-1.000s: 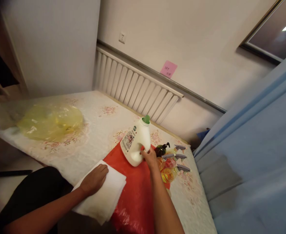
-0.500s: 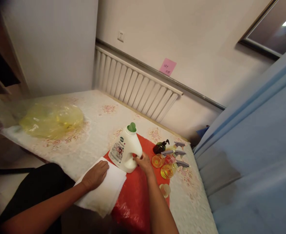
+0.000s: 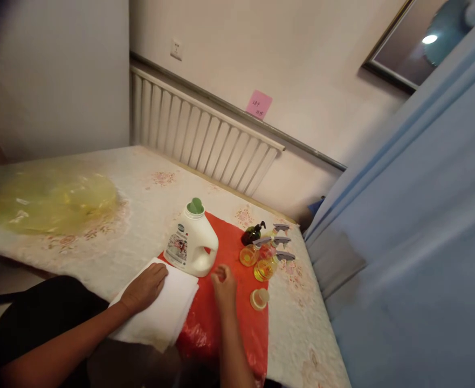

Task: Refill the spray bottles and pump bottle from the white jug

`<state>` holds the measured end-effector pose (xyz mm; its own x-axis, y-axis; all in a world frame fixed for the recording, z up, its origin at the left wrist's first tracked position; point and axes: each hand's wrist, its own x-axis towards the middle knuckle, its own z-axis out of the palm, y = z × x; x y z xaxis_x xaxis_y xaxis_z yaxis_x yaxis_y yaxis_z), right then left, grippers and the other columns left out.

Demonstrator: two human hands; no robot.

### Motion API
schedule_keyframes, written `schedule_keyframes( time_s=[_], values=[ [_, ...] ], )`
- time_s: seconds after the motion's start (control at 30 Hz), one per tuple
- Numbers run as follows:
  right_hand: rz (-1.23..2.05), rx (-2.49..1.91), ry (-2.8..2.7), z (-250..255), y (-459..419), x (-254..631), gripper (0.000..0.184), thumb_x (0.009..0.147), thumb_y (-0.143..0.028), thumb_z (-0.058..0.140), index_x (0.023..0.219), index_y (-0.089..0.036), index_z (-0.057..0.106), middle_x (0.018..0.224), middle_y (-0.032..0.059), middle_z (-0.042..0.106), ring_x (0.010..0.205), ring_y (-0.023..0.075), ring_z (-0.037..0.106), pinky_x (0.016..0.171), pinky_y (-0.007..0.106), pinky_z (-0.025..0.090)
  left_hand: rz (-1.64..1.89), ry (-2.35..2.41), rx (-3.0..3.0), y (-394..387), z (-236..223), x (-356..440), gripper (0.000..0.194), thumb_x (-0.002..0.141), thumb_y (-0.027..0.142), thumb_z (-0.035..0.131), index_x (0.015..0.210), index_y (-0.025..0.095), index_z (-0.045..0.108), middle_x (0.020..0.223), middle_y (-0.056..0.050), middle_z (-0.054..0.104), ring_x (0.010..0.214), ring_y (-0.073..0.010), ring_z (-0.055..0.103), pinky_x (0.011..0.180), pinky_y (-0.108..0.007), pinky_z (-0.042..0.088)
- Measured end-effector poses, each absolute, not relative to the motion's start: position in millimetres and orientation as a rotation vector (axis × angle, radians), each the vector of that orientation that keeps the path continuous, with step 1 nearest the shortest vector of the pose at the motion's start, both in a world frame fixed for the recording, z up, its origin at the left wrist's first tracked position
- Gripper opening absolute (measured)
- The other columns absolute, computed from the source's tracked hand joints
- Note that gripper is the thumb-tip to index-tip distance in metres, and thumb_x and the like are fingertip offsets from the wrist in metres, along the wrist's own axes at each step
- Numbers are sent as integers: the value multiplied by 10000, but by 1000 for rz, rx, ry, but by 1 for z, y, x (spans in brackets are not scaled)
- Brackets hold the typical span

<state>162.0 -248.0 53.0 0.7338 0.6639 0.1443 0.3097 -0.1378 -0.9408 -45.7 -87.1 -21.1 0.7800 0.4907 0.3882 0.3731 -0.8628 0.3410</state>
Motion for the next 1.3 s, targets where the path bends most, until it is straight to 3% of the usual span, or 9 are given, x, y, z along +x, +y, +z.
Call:
schedule_keyframes(
  time_s=[0.1, 0.23, 0.63, 0.8, 1.3],
  values=[
    [418, -1736, -742, 32, -285, 129, 201, 700, -295, 584, 848, -186, 666, 739, 49, 728, 686, 211, 699, 656, 311, 554, 705, 650, 2746, -85, -22, -46, 170, 901, 114, 434, 858, 189, 580, 950, -93, 600, 949, -262, 515, 895, -410, 447],
    [539, -1714, -700, 13, -325, 101, 138, 709, -235, 550, 789, -196, 655, 642, -2, 679, 569, 175, 648, 546, 250, 485, 713, 624, 2800, -79, -22, -43, 174, 908, 120, 441, 837, 186, 585, 930, -99, 603, 931, -268, 529, 885, -409, 447],
    [330, -1869, -734, -14, -367, 124, 162, 816, -295, 505, 715, -222, 608, 550, -27, 575, 514, 167, 550, 527, 251, 408, 742, 623, 2714, -114, -15, -17, 164, 899, 166, 444, 866, 196, 601, 926, -90, 623, 938, -255, 576, 876, -379, 461],
    [279, -1899, -756, -26, -366, 131, 169, 809, -251, 486, 675, -224, 585, 579, -21, 591, 547, 162, 554, 552, 248, 398, 698, 652, 2721, -123, -23, -9, 218, 946, 215, 409, 822, 200, 587, 869, -78, 603, 858, -241, 577, 835, -376, 462],
    [191, -2016, -830, -34, -364, 131, 184, 817, -151, 507, 682, -225, 606, 636, -9, 636, 606, 167, 579, 592, 253, 362, 760, 650, 2707, -125, -22, -11, 243, 951, 241, 405, 828, 203, 612, 876, -78, 628, 873, -249, 600, 852, -392, 469]
  ],
)
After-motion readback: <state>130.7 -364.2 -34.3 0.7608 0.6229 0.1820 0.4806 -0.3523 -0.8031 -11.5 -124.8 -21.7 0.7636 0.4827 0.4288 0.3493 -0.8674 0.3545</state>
